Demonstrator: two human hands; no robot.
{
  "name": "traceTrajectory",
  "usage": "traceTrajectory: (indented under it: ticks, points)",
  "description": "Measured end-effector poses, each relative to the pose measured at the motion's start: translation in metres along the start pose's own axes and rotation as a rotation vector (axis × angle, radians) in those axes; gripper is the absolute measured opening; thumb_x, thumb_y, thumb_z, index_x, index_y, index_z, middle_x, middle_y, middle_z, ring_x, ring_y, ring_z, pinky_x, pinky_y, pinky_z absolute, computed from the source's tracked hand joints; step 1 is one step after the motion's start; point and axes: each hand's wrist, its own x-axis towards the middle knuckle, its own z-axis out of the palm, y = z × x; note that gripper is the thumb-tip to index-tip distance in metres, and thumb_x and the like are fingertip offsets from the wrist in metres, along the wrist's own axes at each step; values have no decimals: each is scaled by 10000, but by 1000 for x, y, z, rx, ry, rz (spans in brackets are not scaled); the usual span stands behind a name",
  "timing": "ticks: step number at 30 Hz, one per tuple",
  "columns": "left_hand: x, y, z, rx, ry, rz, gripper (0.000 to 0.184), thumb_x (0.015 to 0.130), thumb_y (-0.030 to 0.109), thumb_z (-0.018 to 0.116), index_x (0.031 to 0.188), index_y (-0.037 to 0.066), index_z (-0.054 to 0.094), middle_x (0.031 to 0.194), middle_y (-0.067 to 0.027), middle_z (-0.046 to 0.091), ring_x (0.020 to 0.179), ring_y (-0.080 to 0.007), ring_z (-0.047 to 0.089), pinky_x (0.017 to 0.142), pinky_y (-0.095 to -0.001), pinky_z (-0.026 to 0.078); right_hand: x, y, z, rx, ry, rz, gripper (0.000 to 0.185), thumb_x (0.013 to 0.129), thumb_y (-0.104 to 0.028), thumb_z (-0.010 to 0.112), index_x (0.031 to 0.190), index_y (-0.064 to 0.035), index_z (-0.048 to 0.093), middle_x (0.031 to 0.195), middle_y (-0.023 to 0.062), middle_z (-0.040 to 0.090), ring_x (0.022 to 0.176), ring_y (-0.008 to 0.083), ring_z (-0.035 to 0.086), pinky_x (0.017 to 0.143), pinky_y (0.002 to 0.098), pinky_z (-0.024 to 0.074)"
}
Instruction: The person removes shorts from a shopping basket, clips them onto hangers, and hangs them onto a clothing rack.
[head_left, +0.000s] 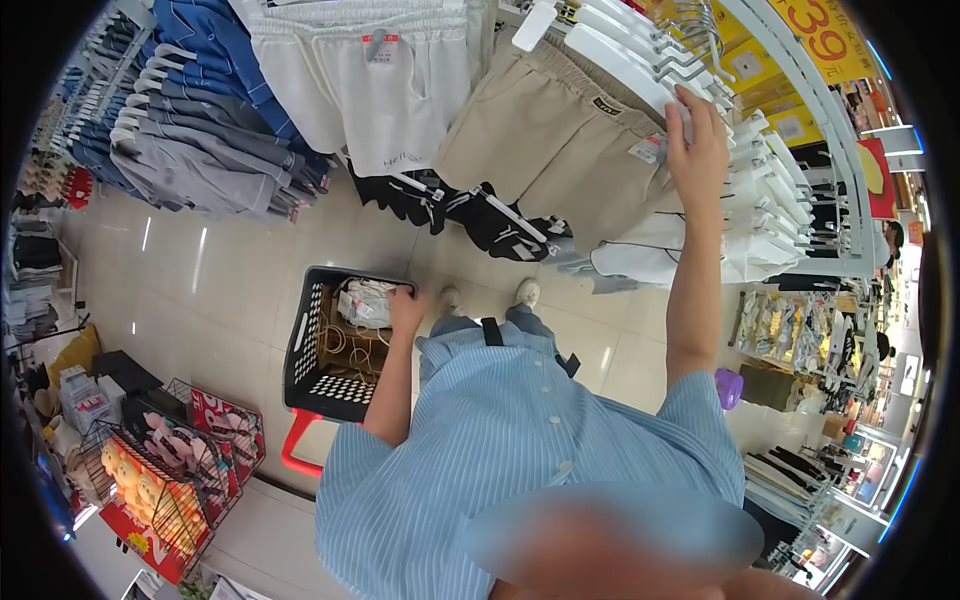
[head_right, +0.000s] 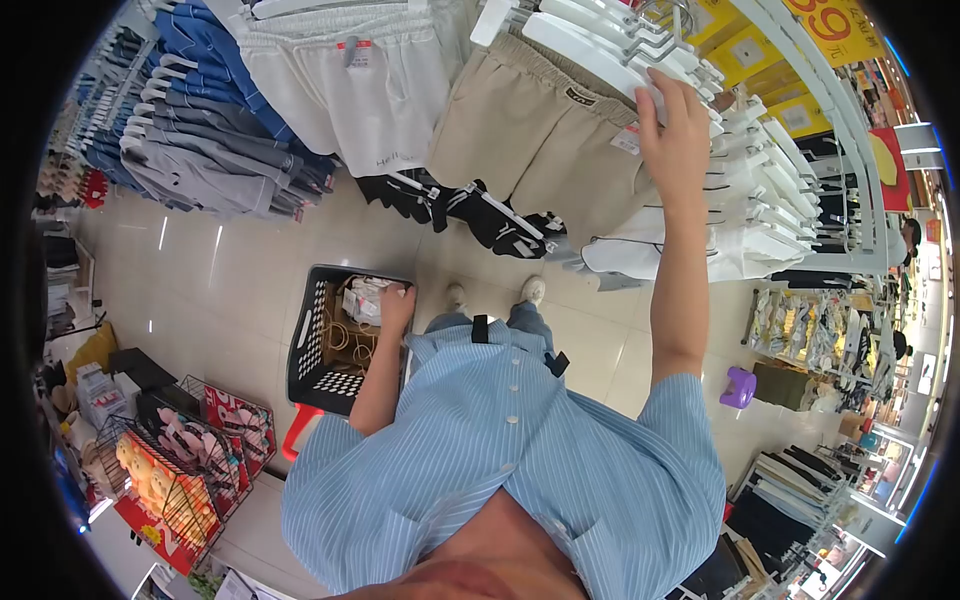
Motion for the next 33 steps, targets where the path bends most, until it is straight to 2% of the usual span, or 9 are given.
traceTrajectory:
  ticks: [6,7,10,12,20,22,24,28,33]
  points:
    - [-38,-147,22,53,-229,-339,436,792,343,577,905,-69,664,923,-315,639,910,-447,611,841,-470,486,-12,-5,-2,-64,274,-48,274,829,-90,664,1094,-33,621,1089,133,620,1019,314,565,893,421,424]
    - [-64,-120,3,83,-58,-458,429,789,330,578,894,-76,667,869,-295,653,843,-439,632,840,-470,490,-17,-9,0,-64,318,-44,277,825,-80,665,1092,-24,617,1104,140,614,1032,321,560,908,428,421]
    - [-123,-252,54,-302,-81,-830,291,836,295,556,873,11,605,695,-128,582,640,-314,608,617,-422,519,-56,-32,1,157,357,67,269,829,-64,658,1086,-5,608,1104,170,604,1069,342,549,939,422,418]
    - [-172,-212,38,-596,89,-1150,220,823,239,576,906,36,585,786,-114,577,668,-286,585,607,-437,519,-106,-50,7,272,196,123,253,838,-45,639,1082,9,598,1126,194,585,1100,370,534,946,418,420]
    - [-303,-138,71,-496,-30,-1072,220,802,200,576,774,-18,592,689,-102,570,590,-220,571,553,-366,526,-381,-22,62,587,-1051,401,276,871,-207,602,1082,-29,596,1128,198,575,1052,360,566,888,426,460]
    - [-324,-130,73,-427,-24,-1027,254,791,195,567,731,-46,617,642,-123,582,558,-237,590,525,-372,536,-474,35,93,446,-1263,216,319,853,-247,603,1075,-18,606,1016,207,609,867,322,613,784,385,492]
    - [-347,-140,76,-362,-52,-1018,276,793,205,572,771,-65,628,681,-153,610,579,-260,616,521,-377,538,-549,79,109,558,-1553,381,299,844,-244,598,1049,-29,628,933,175,641,815,289,629,719,385,504]
    - [-358,-142,62,-281,-55,-1033,341,796,233,577,826,-103,629,742,-207,645,602,-297,655,527,-377,543,-653,134,61,460,-1610,1624,226,854,-178,572,1022,-36,624,928,111,639,718,236,627,644,341,512]
    - [-330,-174,37,-141,-156,-980,352,803,250,556,835,-87,653,779,-244,650,684,-319,677,594,-408,541,-636,112,3,487,-1408,1678,237,852,-161,564,1039,-20,605,865,131,624,673,225,642,596,323,533]
